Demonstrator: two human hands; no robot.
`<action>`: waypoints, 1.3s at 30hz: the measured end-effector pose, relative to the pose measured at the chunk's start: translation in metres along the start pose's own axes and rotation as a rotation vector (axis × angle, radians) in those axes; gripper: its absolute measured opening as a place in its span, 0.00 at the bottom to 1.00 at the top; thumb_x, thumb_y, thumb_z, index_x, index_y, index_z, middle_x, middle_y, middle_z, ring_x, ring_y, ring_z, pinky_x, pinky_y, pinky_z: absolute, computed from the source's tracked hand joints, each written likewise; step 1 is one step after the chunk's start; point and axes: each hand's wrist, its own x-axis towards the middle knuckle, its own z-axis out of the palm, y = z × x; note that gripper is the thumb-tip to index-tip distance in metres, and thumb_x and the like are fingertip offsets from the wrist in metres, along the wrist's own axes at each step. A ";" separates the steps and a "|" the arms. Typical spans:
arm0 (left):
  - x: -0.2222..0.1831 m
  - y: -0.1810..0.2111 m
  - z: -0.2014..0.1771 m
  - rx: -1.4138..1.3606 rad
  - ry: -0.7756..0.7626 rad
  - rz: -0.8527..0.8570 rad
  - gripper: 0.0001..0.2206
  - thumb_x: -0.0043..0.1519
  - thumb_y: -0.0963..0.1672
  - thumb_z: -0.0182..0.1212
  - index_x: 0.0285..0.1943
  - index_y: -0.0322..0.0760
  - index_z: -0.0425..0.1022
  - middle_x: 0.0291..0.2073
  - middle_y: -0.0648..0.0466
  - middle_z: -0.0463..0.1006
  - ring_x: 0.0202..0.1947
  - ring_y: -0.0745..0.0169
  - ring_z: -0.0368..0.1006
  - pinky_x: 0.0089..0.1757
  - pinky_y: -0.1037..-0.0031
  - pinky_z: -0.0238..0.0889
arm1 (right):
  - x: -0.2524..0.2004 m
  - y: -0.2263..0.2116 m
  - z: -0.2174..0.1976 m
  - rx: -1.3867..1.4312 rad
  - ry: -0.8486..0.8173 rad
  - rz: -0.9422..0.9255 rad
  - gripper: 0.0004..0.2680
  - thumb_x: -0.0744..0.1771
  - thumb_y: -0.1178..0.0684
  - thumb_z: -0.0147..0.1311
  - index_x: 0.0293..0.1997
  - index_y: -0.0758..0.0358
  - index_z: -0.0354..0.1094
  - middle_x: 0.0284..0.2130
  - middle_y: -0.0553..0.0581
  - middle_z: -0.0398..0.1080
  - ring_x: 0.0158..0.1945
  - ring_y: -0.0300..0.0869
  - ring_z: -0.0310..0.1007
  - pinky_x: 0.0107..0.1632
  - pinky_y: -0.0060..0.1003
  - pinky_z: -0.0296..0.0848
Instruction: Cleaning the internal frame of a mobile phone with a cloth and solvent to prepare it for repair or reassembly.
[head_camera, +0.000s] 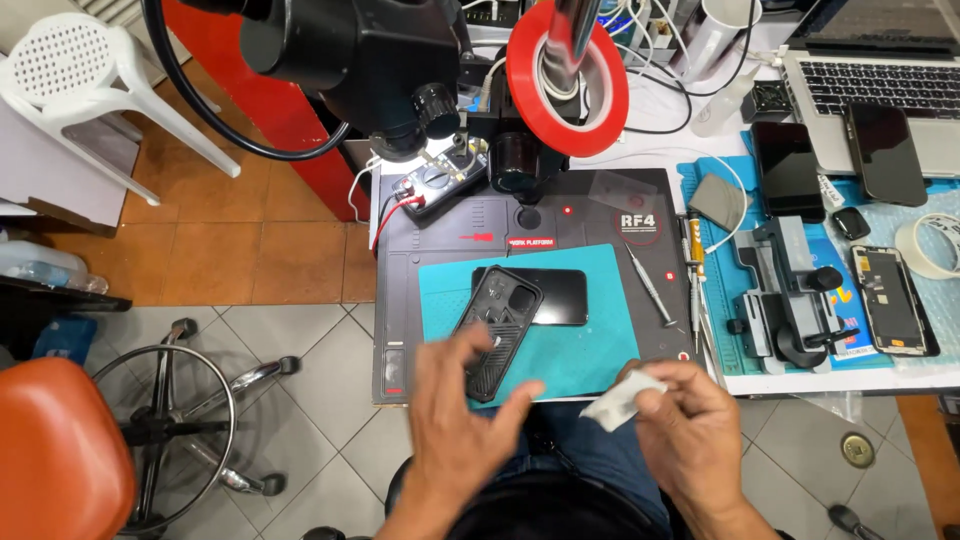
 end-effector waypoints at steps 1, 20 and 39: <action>0.005 -0.008 0.000 0.003 0.003 -0.002 0.27 0.59 0.56 0.67 0.58 0.36 0.71 0.45 0.52 0.76 0.46 0.54 0.72 0.45 0.66 0.69 | 0.002 0.002 -0.006 0.001 -0.004 0.002 0.09 0.65 0.60 0.61 0.48 0.71 0.71 0.35 0.72 0.76 0.32 0.56 0.77 0.34 0.47 0.79; 0.015 0.014 -0.021 -0.077 -0.387 -0.642 0.38 0.38 0.52 0.81 0.58 0.46 0.67 0.43 0.59 0.83 0.44 0.61 0.79 0.44 0.69 0.71 | 0.027 -0.051 0.064 -0.611 -0.134 -0.435 0.06 0.65 0.60 0.60 0.43 0.68 0.71 0.30 0.62 0.74 0.31 0.46 0.76 0.40 0.37 0.77; -0.024 0.015 0.023 -1.170 -0.586 -0.169 0.44 0.72 0.61 0.41 0.79 0.37 0.15 0.80 0.42 0.31 0.81 0.52 0.30 0.74 0.57 0.30 | 0.043 -0.058 0.115 -1.131 -0.558 -0.804 0.03 0.69 0.67 0.49 0.43 0.74 0.68 0.33 0.63 0.67 0.33 0.49 0.65 0.36 0.38 0.69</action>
